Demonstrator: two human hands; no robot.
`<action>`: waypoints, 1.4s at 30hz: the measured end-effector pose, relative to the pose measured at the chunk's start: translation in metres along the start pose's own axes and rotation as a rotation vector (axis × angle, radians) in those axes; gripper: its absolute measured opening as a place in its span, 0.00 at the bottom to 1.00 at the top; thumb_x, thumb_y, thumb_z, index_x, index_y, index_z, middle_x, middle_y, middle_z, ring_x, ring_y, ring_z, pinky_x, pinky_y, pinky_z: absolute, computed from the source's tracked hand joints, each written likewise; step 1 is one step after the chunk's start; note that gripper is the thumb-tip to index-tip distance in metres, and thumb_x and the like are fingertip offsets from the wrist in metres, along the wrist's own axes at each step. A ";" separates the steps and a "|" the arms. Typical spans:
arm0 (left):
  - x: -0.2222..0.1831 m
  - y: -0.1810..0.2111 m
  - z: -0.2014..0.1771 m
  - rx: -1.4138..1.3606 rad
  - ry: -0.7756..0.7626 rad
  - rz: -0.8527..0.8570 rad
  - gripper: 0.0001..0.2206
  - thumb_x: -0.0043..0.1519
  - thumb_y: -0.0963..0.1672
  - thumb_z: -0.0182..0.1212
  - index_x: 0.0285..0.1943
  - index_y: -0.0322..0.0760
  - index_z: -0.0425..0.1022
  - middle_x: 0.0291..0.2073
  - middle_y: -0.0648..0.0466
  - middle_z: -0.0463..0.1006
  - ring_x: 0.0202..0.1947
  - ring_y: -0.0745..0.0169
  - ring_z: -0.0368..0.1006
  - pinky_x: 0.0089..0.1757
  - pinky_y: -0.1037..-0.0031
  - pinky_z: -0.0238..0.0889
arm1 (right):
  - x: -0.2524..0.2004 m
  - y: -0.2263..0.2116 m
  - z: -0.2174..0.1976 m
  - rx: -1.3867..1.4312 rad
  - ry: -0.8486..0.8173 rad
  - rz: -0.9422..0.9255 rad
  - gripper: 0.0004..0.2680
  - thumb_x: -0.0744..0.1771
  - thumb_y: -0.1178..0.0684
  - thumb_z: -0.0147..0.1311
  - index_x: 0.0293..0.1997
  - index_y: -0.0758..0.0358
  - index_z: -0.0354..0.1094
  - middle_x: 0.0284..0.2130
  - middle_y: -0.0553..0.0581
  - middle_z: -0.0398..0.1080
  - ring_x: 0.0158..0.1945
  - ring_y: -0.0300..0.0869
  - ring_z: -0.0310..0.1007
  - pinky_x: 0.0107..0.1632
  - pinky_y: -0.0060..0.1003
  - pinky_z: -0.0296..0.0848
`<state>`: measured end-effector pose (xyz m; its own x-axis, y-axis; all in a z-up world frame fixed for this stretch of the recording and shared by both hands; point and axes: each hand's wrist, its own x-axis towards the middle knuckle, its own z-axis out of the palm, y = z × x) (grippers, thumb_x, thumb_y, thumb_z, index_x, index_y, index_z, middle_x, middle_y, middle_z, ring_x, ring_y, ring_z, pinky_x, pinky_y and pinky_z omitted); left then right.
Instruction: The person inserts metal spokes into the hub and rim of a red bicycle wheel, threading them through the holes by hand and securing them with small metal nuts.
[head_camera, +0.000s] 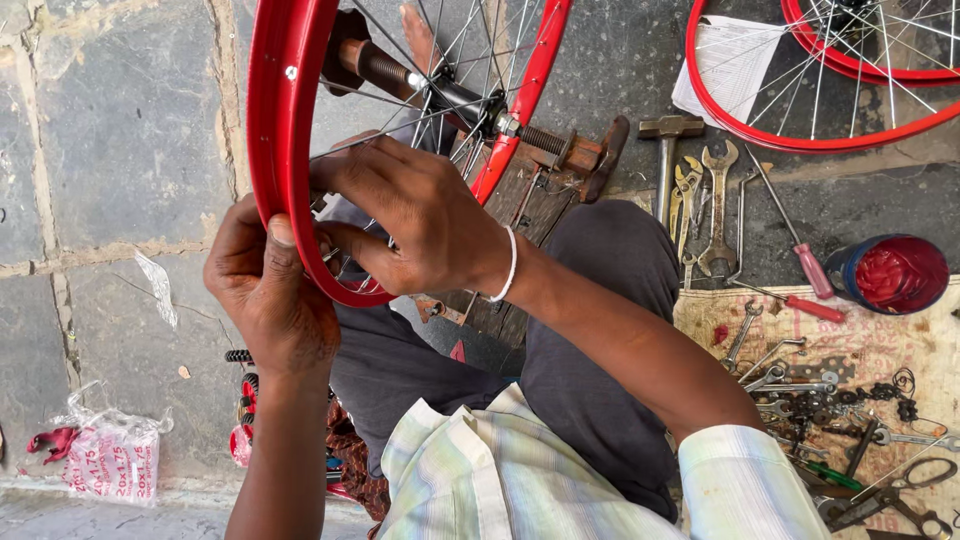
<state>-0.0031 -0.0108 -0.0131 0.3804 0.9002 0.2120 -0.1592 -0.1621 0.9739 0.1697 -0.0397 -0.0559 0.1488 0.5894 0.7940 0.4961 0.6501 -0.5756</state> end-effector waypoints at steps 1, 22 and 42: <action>-0.001 0.001 0.001 0.010 0.013 0.009 0.17 0.72 0.46 0.67 0.60 0.25 0.74 0.43 0.51 0.79 0.36 0.74 0.71 0.38 0.84 0.64 | 0.001 0.000 0.003 -0.072 -0.024 0.007 0.13 0.68 0.56 0.68 0.54 0.67 0.67 0.42 0.57 0.76 0.44 0.46 0.79 0.47 0.40 0.78; 0.014 0.017 0.018 0.093 0.029 0.040 0.12 0.70 0.43 0.66 0.53 0.24 0.78 0.42 0.53 0.80 0.42 0.70 0.74 0.46 0.81 0.67 | 0.007 -0.033 0.016 -0.449 0.236 -0.071 0.10 0.67 0.62 0.55 0.52 0.70 0.64 0.51 0.68 0.70 0.56 0.61 0.75 0.56 0.53 0.79; 0.015 0.017 0.016 0.072 -0.010 0.117 0.11 0.73 0.42 0.69 0.53 0.22 0.78 0.44 0.51 0.78 0.42 0.69 0.74 0.46 0.80 0.67 | 0.009 -0.034 0.017 -0.146 0.293 0.050 0.13 0.68 0.61 0.60 0.58 0.69 0.63 0.56 0.67 0.67 0.65 0.57 0.68 0.65 0.49 0.73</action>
<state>0.0143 -0.0067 0.0083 0.3725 0.8693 0.3249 -0.1372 -0.2946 0.9457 0.1397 -0.0484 -0.0323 0.4057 0.4420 0.8000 0.5963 0.5353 -0.5982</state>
